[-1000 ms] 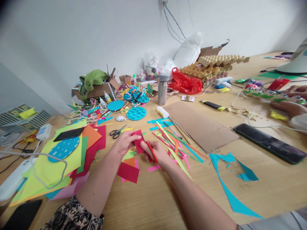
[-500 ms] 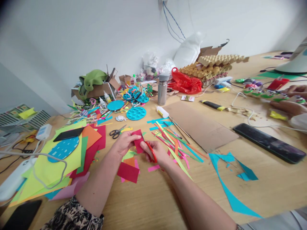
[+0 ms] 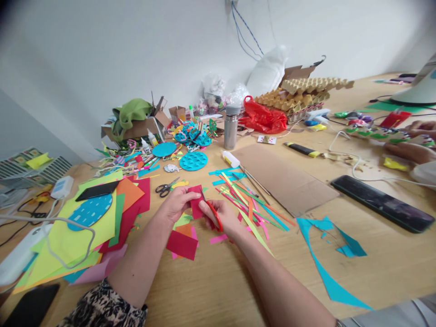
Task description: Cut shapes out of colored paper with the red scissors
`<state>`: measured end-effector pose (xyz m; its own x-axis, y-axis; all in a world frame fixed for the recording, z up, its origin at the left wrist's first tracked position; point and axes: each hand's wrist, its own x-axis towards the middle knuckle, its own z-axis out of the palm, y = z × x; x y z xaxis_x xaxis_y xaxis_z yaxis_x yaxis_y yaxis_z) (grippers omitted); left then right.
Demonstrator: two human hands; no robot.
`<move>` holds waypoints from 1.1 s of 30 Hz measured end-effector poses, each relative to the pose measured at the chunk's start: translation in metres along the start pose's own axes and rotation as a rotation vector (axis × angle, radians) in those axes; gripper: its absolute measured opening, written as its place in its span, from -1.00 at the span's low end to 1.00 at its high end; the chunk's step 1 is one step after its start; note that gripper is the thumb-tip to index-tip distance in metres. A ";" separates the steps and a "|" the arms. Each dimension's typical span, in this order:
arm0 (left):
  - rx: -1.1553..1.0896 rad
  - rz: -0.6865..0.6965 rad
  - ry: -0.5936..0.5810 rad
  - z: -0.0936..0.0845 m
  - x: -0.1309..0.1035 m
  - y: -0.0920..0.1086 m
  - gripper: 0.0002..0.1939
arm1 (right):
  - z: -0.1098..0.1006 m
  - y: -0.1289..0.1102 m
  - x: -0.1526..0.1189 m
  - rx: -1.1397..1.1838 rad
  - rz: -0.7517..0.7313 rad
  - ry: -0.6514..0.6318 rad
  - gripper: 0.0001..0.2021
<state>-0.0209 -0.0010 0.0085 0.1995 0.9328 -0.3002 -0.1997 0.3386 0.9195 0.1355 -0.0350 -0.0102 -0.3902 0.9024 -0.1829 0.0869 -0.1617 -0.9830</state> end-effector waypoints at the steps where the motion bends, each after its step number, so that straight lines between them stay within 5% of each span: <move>1: 0.001 -0.001 0.002 0.000 0.000 0.000 -0.80 | 0.000 0.000 0.000 0.000 0.000 -0.001 -0.39; 33: -0.027 -0.009 0.014 0.003 -0.002 0.000 -0.75 | -0.001 0.005 0.005 0.028 -0.057 0.054 -0.44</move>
<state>-0.0189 -0.0034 0.0099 0.1883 0.9311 -0.3124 -0.2239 0.3504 0.9094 0.1349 -0.0314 -0.0162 -0.3441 0.9304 -0.1265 0.0397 -0.1202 -0.9920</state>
